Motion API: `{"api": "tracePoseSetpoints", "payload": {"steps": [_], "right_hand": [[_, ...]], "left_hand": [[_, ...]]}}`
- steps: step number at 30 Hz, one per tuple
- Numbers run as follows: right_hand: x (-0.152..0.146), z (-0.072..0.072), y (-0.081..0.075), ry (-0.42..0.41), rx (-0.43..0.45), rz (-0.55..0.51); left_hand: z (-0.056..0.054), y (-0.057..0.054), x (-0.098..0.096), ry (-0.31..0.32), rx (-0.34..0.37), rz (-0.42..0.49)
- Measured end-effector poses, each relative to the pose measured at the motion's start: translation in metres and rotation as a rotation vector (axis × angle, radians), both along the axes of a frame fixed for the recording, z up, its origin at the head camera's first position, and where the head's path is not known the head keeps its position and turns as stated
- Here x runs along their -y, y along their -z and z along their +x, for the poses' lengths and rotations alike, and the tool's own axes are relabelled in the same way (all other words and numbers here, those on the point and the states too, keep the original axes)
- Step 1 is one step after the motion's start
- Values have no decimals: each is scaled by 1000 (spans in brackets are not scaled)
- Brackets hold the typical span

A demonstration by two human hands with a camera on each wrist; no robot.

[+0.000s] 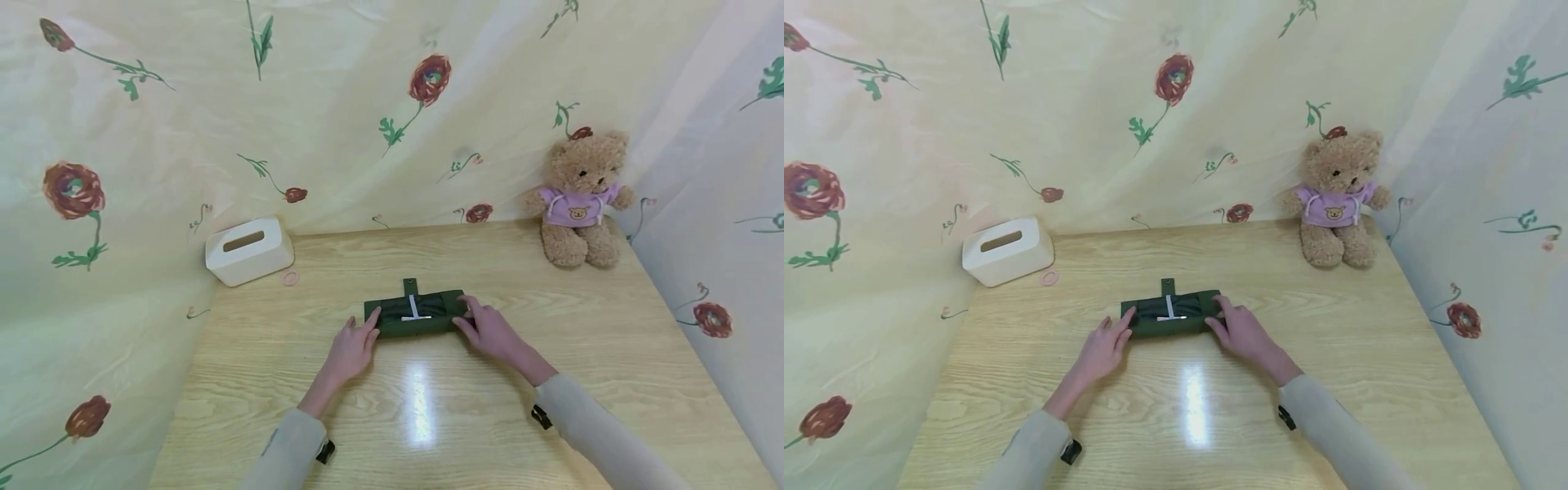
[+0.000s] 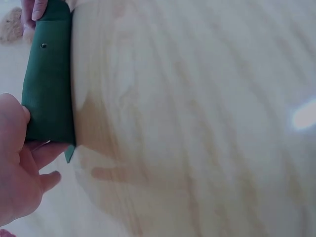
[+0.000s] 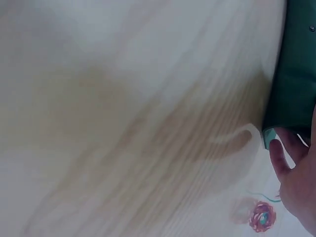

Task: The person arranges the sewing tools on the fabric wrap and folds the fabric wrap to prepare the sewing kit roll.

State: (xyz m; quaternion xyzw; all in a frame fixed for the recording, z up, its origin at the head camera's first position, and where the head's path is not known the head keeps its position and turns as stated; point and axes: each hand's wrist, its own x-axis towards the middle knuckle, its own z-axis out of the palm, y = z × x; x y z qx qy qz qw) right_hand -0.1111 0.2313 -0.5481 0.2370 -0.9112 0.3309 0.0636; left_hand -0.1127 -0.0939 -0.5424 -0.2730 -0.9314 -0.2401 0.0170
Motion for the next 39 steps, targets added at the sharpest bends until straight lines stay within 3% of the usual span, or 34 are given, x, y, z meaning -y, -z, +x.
{"api": "tracePoseSetpoints", "payload": {"steps": [6, 13, 17, 21, 26, 34, 37, 39], "right_hand": [[4, -14, 1, 126, 104, -54], [9, -26, -3, 225, 211, -102], [9, -29, -3, 262, 186, -114], [12, -33, 1, 290, 113, -75], [16, -39, 6, 335, 58, 4], [14, -50, 6, 385, 182, 103], [13, -52, 8, 385, 199, 132], [14, -54, 9, 383, 210, 145]], "left_hand": [[-7, -5, -8, -82, 25, 61], [-16, -8, -22, -239, 65, 110], [-21, -8, -29, -326, 103, 161], [-27, -7, -32, -358, 109, 186], [-34, 0, -31, -369, 71, 101], [-40, 12, -28, -435, 73, 14], [-40, 17, -30, -476, 5, -36], [-39, 21, -31, -451, -90, -116]]}}
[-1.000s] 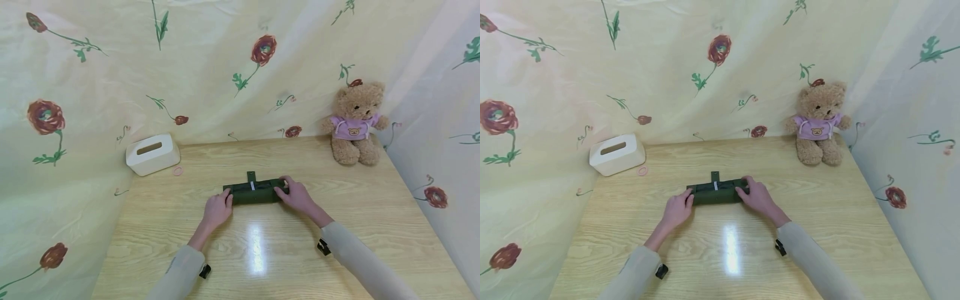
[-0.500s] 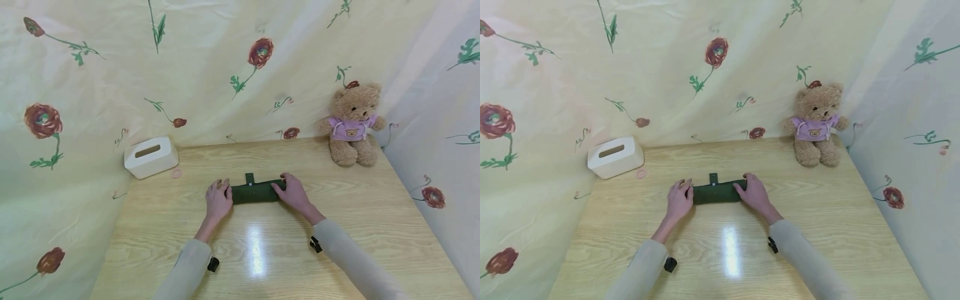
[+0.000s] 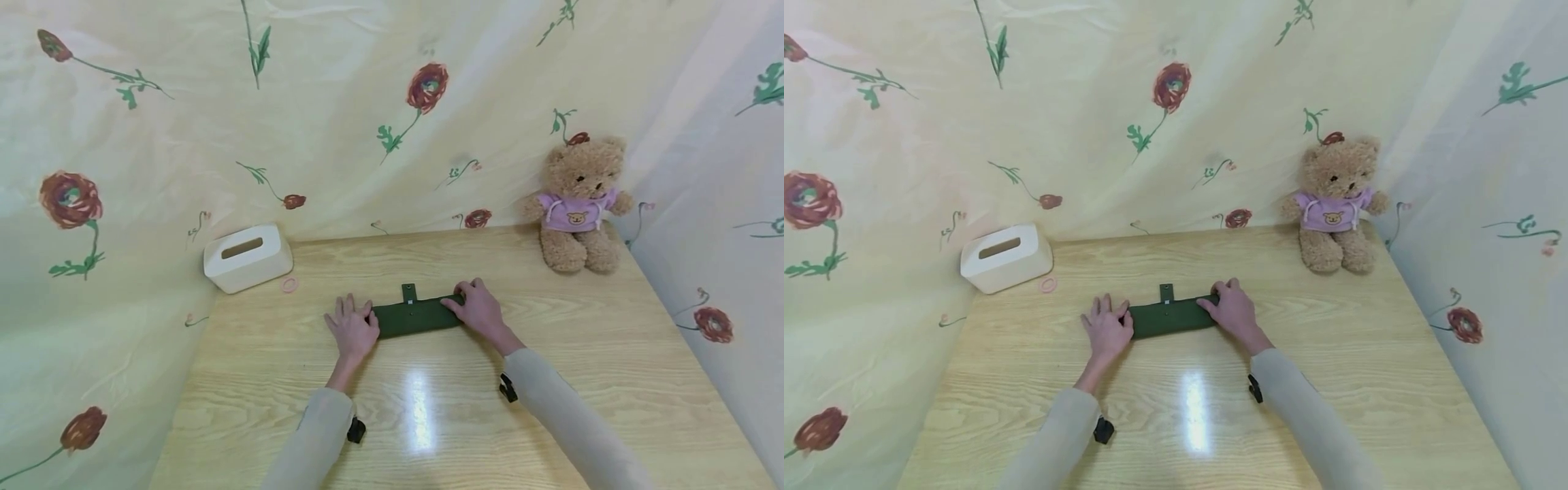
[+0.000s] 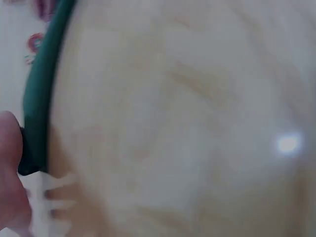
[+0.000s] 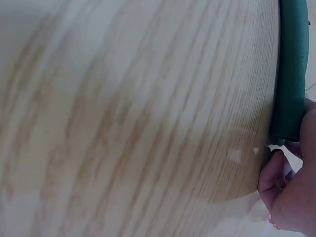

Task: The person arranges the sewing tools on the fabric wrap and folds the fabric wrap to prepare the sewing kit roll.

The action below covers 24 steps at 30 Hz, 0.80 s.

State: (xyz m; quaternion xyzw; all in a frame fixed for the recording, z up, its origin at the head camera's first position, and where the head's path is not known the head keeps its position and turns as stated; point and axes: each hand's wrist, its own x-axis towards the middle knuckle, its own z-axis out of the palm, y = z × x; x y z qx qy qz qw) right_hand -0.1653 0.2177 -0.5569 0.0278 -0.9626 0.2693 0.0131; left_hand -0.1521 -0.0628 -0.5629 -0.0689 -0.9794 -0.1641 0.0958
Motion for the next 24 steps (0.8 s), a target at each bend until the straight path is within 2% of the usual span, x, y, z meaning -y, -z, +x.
{"api": "tracePoseSetpoints", "payload": {"steps": [2, 5, 7, 8, 10, 14, 17, 24], "right_hand": [[0, -2, 1, 3, 14, 11], [0, -4, 1, 11, 42, 16], [0, -4, 1, 11, 54, 19], [0, -5, 1, 13, 58, 21], [1, -4, -1, 13, 65, 30], [2, 0, -4, 20, 69, 46], [1, 5, -6, 16, 70, 52], [2, 11, -10, -28, 38, 104]], "left_hand": [[2, 2, -2, 102, -99, -96], [8, 4, -4, 335, -234, -211], [12, 3, -6, 447, -267, -231], [15, 1, -7, 474, -258, -246], [20, -3, -11, 481, -207, -269], [29, -10, -19, 447, -33, -316], [34, -12, -23, 438, 45, -335], [34, -8, -24, 442, 45, -309]]}}
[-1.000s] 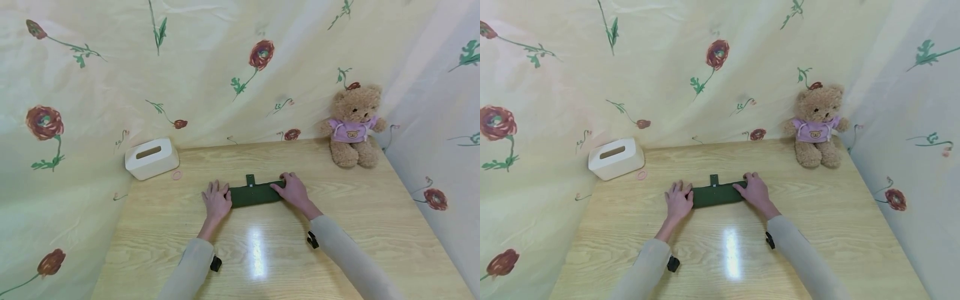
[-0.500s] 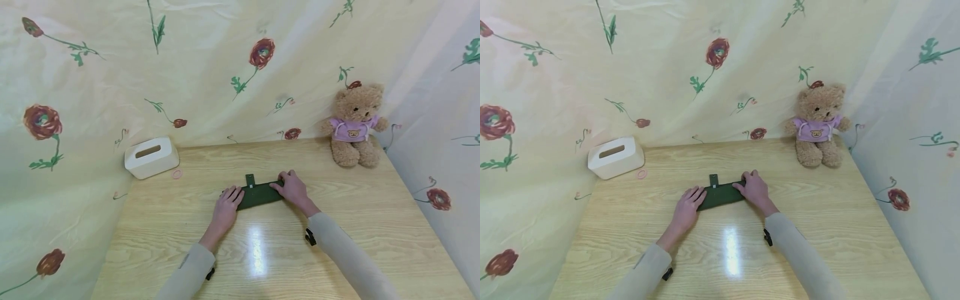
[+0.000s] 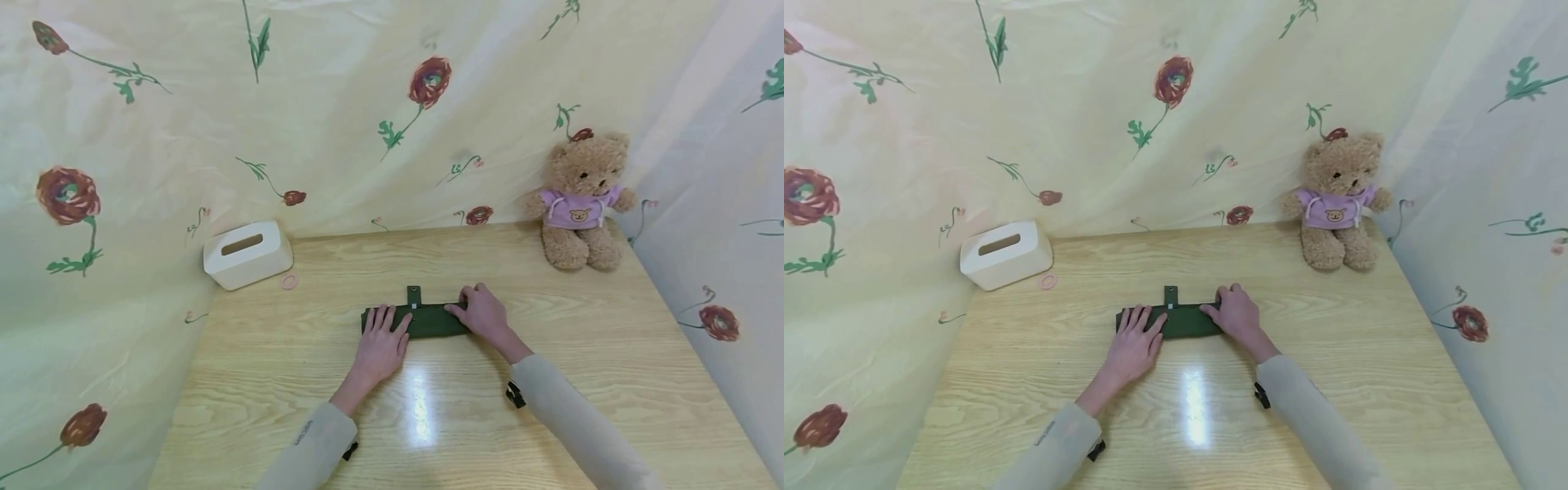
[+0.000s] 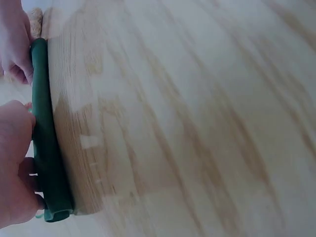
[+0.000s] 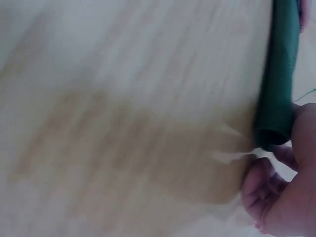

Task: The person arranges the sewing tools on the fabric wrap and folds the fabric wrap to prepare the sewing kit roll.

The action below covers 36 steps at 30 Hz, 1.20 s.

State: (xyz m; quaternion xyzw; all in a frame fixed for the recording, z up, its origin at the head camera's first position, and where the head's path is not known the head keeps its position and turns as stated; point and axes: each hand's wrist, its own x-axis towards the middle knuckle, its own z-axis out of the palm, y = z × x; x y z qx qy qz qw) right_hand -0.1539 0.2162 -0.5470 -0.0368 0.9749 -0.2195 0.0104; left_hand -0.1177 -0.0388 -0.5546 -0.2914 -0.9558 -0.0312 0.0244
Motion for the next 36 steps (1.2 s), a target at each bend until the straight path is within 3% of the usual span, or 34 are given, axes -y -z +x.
{"api": "tracePoseSetpoints", "payload": {"steps": [5, 8, 11, 14, 18, 21, 29, 36], "right_hand": [[16, -17, -8, -182, -94, -8], [29, -33, -9, -283, -96, -21], [37, -44, -7, -312, -50, -43], [41, -48, -9, -285, 2, -191], [41, -42, -15, -266, 59, -453], [42, -33, -19, -297, 59, -529], [46, -7, -14, -352, -47, -480], [49, 2, -7, -432, -153, -445]], "left_hand": [[-3, 2, 0, -2, -2, 2], [-4, 1, -1, 2, -11, -6], [-4, 0, -2, 28, -16, -9], [-4, 0, -4, 58, -28, -10], [-5, 1, -4, 57, -40, -23], [-6, 3, -2, 45, -42, -35], [-7, 4, 1, 34, -57, -41], [-7, 2, 3, 24, -34, -14]]}}
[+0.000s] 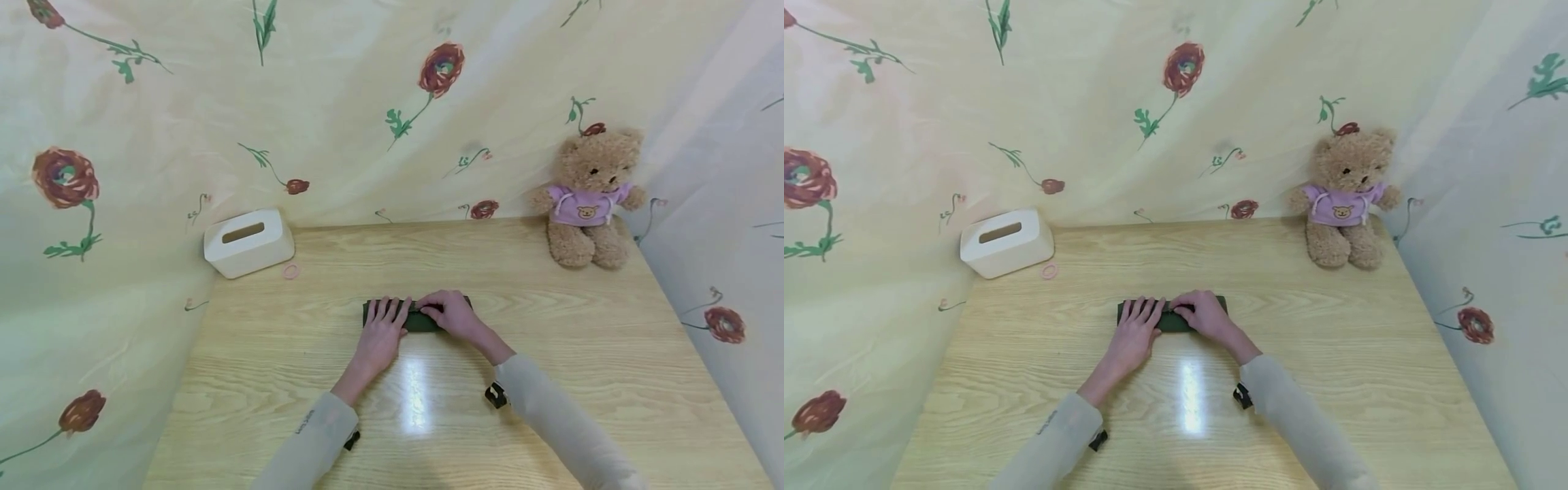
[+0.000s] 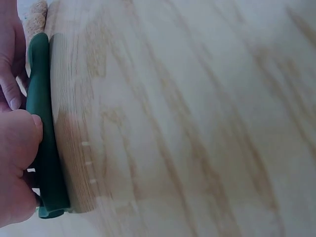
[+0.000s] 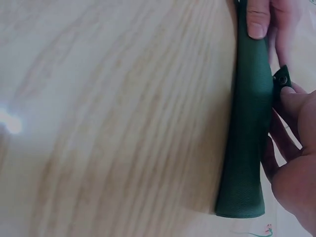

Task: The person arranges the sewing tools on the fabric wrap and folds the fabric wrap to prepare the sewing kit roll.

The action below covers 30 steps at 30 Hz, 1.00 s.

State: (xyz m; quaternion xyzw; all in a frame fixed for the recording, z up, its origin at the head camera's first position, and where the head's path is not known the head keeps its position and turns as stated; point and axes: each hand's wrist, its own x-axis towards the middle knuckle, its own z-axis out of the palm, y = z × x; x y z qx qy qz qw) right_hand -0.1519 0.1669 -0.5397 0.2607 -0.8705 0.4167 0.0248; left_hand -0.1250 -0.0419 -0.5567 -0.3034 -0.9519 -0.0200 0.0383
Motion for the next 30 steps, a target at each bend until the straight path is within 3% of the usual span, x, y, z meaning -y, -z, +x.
{"api": "tracePoseSetpoints", "payload": {"steps": [6, 15, 19, 22, 26, 30], "right_hand": [[0, 4, 4, -37, -109, 12], [-3, 14, 17, -78, -321, 190], [-2, 21, 21, -61, -362, 208], [1, 23, 21, -24, -312, 145], [7, 15, 13, 65, -140, 70], [10, 6, -1, 127, 49, 179]], "left_hand": [[-1, 0, 0, 11, 13, 5], [3, 1, -1, 6, -10, -91], [5, 2, -1, 4, -11, -102], [6, 3, -1, 3, -7, -96], [7, 5, 0, 5, -13, -77], [7, 5, 1, 14, -17, -50]]}}
